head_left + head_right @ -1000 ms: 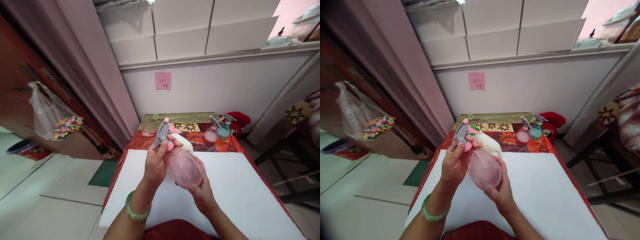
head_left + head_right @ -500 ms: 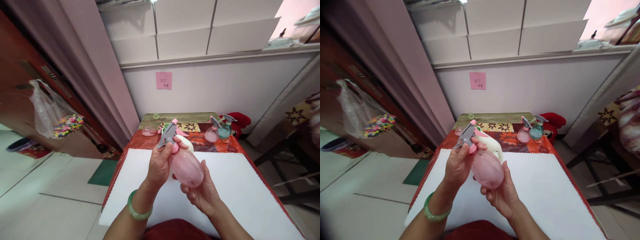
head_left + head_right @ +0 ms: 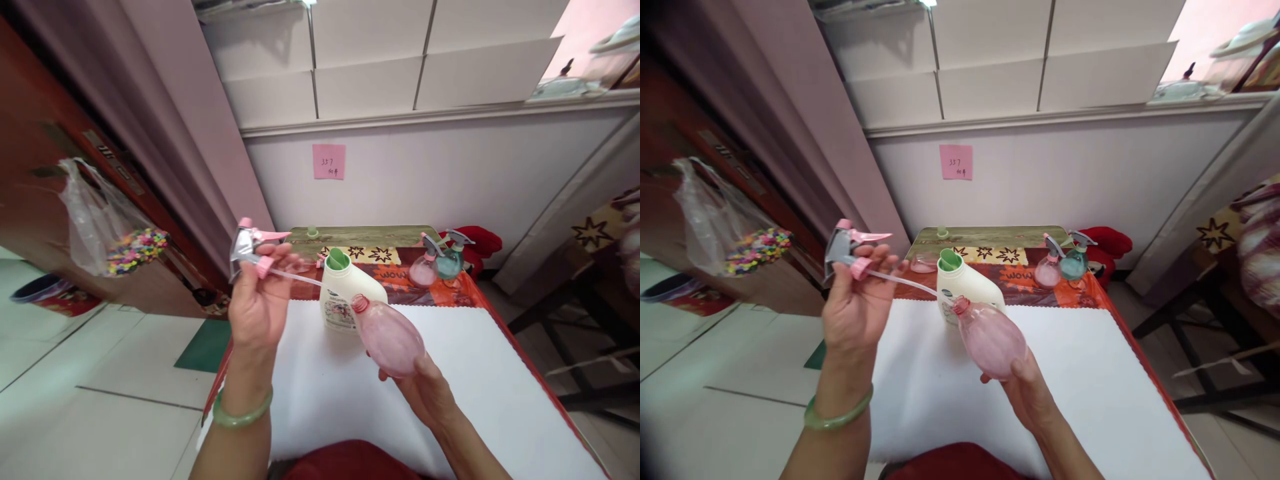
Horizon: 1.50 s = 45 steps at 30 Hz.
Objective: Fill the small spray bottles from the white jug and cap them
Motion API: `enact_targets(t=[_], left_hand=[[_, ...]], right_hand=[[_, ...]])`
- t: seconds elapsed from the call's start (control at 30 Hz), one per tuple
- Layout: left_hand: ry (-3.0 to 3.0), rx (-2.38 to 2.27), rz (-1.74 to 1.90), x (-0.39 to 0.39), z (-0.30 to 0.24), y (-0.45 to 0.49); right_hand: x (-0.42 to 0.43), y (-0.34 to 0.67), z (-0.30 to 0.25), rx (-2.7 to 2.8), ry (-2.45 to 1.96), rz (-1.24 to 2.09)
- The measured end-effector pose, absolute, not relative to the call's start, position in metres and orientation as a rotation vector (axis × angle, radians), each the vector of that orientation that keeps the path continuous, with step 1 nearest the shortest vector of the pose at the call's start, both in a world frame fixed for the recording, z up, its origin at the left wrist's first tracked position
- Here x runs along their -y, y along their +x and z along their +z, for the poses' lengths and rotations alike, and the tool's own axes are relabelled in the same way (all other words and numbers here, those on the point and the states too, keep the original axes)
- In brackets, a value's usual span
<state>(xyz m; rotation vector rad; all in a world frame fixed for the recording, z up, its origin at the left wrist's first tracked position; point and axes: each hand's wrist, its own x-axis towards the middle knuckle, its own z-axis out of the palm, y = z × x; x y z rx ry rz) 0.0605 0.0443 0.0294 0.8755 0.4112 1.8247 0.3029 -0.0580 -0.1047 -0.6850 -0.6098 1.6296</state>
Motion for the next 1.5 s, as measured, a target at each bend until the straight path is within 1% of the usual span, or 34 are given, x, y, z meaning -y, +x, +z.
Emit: enact_targets(t=[0.13, 0.27, 0.47, 0.6, 0.93, 1.2, 1.5], left_hand=[[0.641, -0.381, 1.838, -0.062, 0.003, 0.0], [0.42, -0.352, 1.72, -0.071, -0.056, -0.036], [0.219, -0.505, 1.616, -0.06, -0.166, -0.045], [0.187, -0.548, 1.543, -0.053, -0.208, -0.041], [0.112, -0.586, 1.469, -0.062, -0.238, -0.054], [0.163, -0.543, 1.483, -0.058, -0.239, -0.052], [0.166, -0.593, 1.5, -0.058, -0.237, -0.051]], right_hand=[[0.04, 0.318, -0.103, 0.605, -0.738, 1.54], [0.014, 0.326, -0.079, 0.614, -0.783, 1.451], [-0.016, 0.331, -0.047, 0.706, -0.834, 1.37], [-0.029, 0.333, -0.039, 0.816, -0.905, 1.344], [-0.047, 0.333, -0.014, 0.994, -1.103, 1.262], [-0.053, 0.341, 0.006, 1.12, -1.202, 1.246], [-0.057, 0.343, 0.021, 1.197, -1.255, 1.206]])
